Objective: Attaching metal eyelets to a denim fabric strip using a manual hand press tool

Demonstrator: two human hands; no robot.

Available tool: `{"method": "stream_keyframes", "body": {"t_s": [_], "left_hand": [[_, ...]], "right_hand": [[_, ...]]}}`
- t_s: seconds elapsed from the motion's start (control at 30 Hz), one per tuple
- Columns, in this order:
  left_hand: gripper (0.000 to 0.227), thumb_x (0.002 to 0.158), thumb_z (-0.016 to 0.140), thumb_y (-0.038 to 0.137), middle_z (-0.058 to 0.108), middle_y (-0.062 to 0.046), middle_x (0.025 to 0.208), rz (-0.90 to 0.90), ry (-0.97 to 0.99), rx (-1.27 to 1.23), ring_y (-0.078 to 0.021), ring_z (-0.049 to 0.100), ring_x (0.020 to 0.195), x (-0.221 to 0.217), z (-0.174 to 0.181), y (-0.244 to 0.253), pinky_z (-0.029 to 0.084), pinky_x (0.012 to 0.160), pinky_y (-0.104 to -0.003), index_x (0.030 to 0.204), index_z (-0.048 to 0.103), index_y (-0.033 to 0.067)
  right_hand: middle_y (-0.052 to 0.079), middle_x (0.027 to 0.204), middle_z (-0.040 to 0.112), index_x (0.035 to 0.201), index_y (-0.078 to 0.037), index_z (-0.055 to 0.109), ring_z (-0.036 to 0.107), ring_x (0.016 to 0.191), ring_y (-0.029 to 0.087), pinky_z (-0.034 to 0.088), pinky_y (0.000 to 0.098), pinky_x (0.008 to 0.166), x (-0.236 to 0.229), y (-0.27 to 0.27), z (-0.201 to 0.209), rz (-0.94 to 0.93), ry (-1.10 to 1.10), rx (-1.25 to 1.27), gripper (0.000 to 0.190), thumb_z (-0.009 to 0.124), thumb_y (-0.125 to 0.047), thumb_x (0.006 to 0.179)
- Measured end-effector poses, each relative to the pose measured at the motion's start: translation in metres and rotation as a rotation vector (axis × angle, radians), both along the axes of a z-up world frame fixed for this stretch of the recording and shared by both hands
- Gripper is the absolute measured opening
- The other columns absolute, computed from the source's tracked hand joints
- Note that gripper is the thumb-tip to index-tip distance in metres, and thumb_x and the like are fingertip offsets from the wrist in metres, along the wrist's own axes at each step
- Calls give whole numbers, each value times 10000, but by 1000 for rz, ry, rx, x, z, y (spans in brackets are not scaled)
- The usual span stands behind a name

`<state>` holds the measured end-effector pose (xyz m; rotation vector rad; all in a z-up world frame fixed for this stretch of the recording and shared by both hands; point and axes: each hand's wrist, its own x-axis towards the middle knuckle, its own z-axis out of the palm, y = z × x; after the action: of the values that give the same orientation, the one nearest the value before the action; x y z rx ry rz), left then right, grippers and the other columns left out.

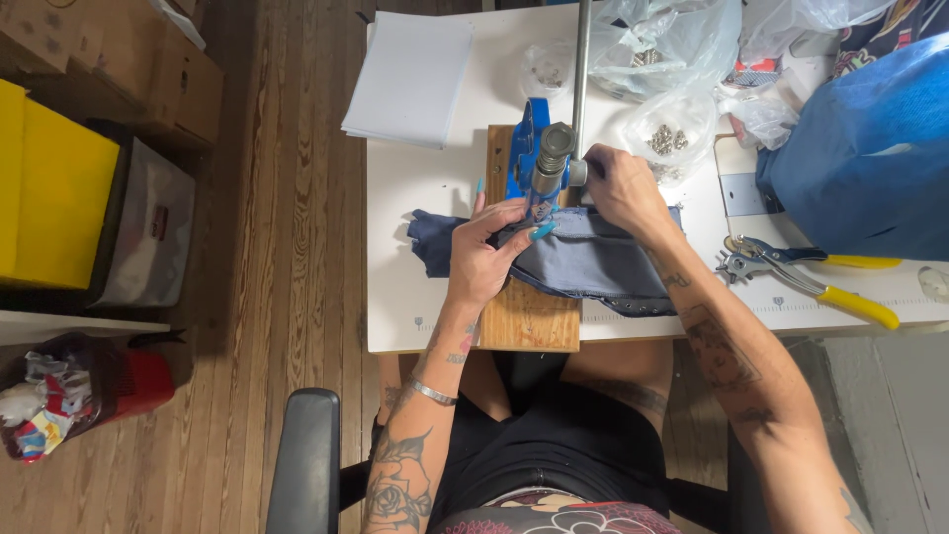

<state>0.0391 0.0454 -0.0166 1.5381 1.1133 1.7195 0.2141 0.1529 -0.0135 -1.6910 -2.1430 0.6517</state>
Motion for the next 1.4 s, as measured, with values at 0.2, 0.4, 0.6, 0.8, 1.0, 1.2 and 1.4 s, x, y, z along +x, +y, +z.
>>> {"method": "stream_keyframes", "body": {"t_s": [0.2, 0.4, 0.6, 0.8, 1.0, 1.2, 1.4], "left_hand": [[207, 715, 734, 106, 652, -101, 908, 5, 3, -20, -271, 586, 982, 0, 1, -1, 135, 1050, -478, 882, 642, 25], [185, 699, 742, 101, 647, -39, 942, 40, 51, -29, -259, 586, 975, -5, 8, -4, 194, 1037, -459, 862, 659, 79], [196, 689, 746, 124, 638, -13, 949, 35, 66, -1, -244, 592, 967, -8, 7, -6, 213, 1040, -442, 867, 665, 111], [155, 740, 710, 130, 633, -37, 934, -11, 12, -29, -303, 577, 959, -9, 13, -9, 167, 1026, -531, 879, 658, 86], [182, 738, 704, 85, 627, -78, 935, -4, 24, -35, -360, 562, 939, -9, 18, -12, 171, 1015, -559, 903, 650, 32], [162, 718, 710, 77, 626, -45, 949, -17, 60, -48, -327, 568, 953, -12, 9, -8, 174, 1031, -541, 869, 653, 68], [156, 730, 720, 114, 627, -22, 950, -27, 41, -53, -293, 576, 955, -11, 9, -8, 168, 1025, -542, 870, 657, 88]], "right_hand": [[214, 743, 606, 907, -51, 609, 570, 802, 441, 438, 515, 694, 9, -18, 29, 41, 158, 119, 226, 481, -236, 894], [76, 687, 574, 814, -49, 686, 504, 592, 244, 448, 318, 553, 8, -60, 44, 479, 285, 940, 47, 644, -58, 833], [56, 603, 536, 734, -21, 665, 458, 495, 185, 402, 292, 483, -21, -75, 57, 573, 145, 1348, 69, 729, 2, 740], [66, 586, 536, 703, -15, 646, 474, 505, 192, 343, 317, 496, -33, -70, 51, 618, 92, 1497, 72, 663, 8, 770], [60, 607, 561, 686, -29, 640, 507, 549, 226, 362, 295, 533, -31, -64, 45, 657, 179, 1245, 125, 674, -76, 797], [58, 641, 574, 735, -38, 661, 517, 590, 233, 408, 300, 559, -29, -65, 39, 674, 330, 1045, 73, 647, -61, 803], [69, 628, 569, 689, -61, 661, 527, 616, 260, 444, 335, 580, -33, -74, 43, 511, 534, 725, 78, 720, -66, 740]]}}
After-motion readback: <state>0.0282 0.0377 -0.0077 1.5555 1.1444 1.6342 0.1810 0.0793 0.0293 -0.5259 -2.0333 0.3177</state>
